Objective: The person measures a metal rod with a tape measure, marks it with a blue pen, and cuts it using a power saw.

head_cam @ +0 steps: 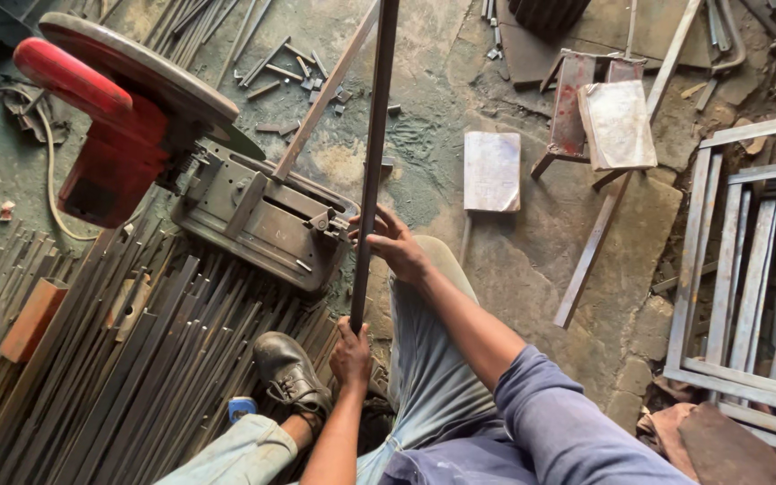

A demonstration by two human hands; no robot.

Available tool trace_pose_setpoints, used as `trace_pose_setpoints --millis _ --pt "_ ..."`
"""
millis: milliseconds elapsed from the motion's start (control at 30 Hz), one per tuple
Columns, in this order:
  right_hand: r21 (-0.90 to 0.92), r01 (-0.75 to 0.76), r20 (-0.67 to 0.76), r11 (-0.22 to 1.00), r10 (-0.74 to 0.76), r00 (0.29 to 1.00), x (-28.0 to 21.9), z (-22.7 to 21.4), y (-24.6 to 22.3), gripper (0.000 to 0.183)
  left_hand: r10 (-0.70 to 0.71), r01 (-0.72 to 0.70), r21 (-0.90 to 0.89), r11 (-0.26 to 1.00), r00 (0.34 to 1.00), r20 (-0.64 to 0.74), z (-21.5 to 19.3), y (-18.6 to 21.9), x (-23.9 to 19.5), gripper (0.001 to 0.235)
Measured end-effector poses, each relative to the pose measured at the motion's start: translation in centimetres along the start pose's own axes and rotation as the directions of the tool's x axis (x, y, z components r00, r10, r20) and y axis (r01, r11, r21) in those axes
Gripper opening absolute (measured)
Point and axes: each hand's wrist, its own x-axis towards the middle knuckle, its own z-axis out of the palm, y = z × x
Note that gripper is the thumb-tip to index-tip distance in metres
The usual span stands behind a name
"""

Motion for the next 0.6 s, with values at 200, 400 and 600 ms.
trace_pose_setpoints --millis 200,400,600 --pt "0.147 -0.086 0.109 0.985 0.07 0.992 -0.3 -0.6 -1.4 0.057 -0.073 0.08 -0.076 0.994 0.994 0.084 0.7 0.2 1.3 0.04" --pt "0.321 -0.064 0.05 0.945 0.05 0.997 0.1 -2.1 0.0 0.045 -0.103 0.114 -0.076 0.991 0.986 0.13 1.9 0.6 2.1 0.041" --pt "0.391 0.025 -0.005 0.92 -0.024 1.0 0.3 -4.1 1.3 0.041 -0.019 0.019 -0.157 0.987 1.0 -0.002 3.6 0.6 1.5 0.049"
